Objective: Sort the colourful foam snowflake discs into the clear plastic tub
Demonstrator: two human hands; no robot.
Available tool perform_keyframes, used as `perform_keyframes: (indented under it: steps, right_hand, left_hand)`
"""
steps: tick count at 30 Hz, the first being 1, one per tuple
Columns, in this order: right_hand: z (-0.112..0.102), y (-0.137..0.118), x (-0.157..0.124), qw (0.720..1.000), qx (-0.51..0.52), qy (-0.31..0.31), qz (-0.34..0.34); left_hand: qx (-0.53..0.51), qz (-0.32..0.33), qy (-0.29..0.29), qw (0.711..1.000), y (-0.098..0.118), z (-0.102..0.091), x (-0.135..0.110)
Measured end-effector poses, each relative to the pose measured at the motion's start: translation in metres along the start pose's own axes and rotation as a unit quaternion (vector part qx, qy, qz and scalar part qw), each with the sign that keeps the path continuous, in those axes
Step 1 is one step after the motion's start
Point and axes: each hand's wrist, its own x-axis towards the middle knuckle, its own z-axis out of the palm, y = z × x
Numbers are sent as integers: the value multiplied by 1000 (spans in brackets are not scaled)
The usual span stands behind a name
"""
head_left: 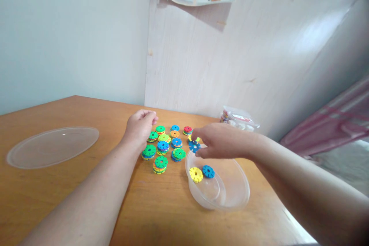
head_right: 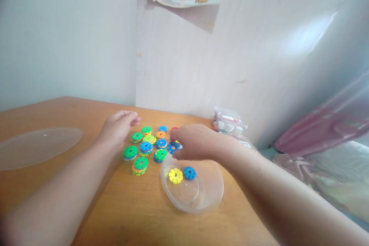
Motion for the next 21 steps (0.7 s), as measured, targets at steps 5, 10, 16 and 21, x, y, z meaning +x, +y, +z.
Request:
perform_keyframes:
  steps: [5, 10, 16, 21]
  right_hand:
    - [26, 7, -31, 998, -23, -58, 23]
    - [48, 5, -31, 994, -52, -90, 24]
    - [34, 8, -33, 999, -15, -31, 30]
    - [6, -2, -3, 998, 20, 57, 5]
  left_hand:
    - [-5, 0, 4, 1000, -3, 1, 3]
    - [-2, 2, -2, 1000, -6, 0, 4]
    - [-1, 2, 3, 1000, -7, 0, 5]
    - [16, 4, 14, 1000, -3, -1, 3]
